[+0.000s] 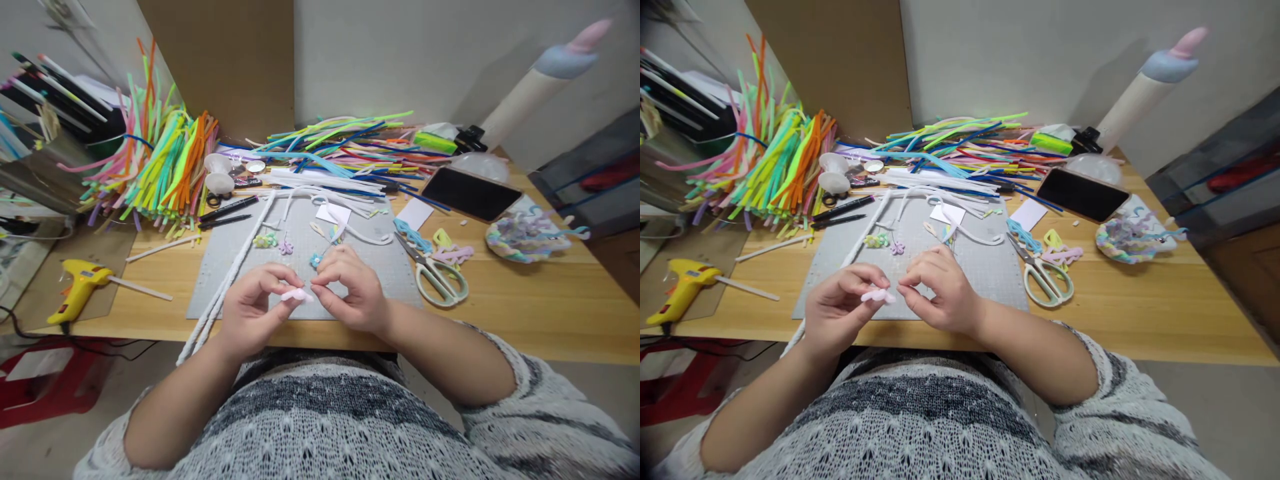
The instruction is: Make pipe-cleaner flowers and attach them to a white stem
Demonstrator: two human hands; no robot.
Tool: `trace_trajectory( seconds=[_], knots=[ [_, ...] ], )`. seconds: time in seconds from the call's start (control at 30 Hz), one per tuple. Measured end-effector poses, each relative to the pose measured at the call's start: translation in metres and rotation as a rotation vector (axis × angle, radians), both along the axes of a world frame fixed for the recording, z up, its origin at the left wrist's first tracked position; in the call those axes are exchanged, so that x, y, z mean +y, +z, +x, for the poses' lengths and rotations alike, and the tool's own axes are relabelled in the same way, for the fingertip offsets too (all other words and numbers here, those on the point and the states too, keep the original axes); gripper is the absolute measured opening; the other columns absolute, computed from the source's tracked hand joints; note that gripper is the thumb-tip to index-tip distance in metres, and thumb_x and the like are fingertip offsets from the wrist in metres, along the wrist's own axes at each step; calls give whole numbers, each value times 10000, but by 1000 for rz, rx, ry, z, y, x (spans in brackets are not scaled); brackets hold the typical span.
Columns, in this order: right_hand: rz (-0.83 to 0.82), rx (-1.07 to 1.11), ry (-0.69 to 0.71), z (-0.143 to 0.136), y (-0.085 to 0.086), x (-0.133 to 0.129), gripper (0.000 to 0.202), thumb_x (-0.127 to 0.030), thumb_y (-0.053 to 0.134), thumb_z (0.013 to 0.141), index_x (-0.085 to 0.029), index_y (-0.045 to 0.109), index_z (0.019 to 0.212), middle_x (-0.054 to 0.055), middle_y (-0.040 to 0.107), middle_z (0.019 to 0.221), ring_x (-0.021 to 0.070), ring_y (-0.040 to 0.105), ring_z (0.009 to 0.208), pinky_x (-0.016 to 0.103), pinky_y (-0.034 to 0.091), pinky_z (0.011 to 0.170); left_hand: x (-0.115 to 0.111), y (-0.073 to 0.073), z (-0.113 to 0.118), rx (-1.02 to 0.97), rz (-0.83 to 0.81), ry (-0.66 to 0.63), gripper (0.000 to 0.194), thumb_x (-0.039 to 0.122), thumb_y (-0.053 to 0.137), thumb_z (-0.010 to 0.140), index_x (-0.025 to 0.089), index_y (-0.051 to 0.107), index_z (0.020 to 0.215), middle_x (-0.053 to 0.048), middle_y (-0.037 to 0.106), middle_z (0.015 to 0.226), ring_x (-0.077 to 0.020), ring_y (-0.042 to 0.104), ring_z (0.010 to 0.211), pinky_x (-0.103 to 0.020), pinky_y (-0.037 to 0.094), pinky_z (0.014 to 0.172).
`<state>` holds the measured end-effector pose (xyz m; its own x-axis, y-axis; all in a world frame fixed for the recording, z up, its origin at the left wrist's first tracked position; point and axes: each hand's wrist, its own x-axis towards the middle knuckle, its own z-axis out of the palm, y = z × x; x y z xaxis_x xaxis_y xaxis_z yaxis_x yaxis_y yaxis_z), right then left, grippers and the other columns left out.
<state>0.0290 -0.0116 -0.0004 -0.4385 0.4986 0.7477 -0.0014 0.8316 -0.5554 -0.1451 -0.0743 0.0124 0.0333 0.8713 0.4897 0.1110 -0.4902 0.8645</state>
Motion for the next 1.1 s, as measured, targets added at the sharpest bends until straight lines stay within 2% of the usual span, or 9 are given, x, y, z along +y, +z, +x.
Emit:
trace_trajectory(
  seconds=[0.23,0.43,0.63,0.73,0.8,0.97,1.1],
  knots=[
    [66,-3,10,1,5,-2,84,-146,586,789,-205,549,836,-10,627,726,126,585,682,347,406,715,2,-1,0,-106,-79,-10,89,121,670,755,183,607,755,-42,670,795,-153,624,787,-327,499,734],
    [90,-8,1,-1,4,-3,82,-159,602,789,-201,546,832,-12,642,721,119,589,658,343,396,702,6,-10,-1,-254,-192,-61,109,110,669,761,187,592,752,-28,663,825,-131,615,793,-278,489,713],
    [97,-27,-61,-1,1,-2,70,-200,602,801,-213,533,805,-20,625,709,123,583,662,337,402,715,12,-11,4,-306,-236,-63,164,162,667,775,177,513,722,-17,614,785,-114,572,736,-252,460,666],
    [125,-31,-52,0,1,-2,94,-178,613,790,-211,525,800,-22,617,704,119,570,650,335,395,711,10,-9,5,-231,-183,-60,179,165,628,805,189,464,738,-17,590,794,-118,556,744,-259,449,666],
    [148,-33,-39,1,3,-3,106,-167,613,785,-215,521,807,-32,606,700,111,558,641,334,385,714,6,-8,4,-113,-105,-40,154,155,588,829,200,454,768,-23,581,810,-131,551,760,-284,446,681],
    [212,3,-12,3,3,-5,132,-187,605,784,-243,511,859,-62,578,686,100,531,611,341,368,736,-2,-3,-1,262,225,7,131,125,513,845,245,476,880,-24,596,860,-161,522,773,-371,421,755],
    [251,15,2,4,2,-7,106,-208,601,794,-237,517,850,-63,579,668,100,535,606,346,371,745,-4,-1,-2,327,306,24,210,74,510,816,258,462,906,-13,596,856,-155,496,734,-359,407,729]
  ],
)
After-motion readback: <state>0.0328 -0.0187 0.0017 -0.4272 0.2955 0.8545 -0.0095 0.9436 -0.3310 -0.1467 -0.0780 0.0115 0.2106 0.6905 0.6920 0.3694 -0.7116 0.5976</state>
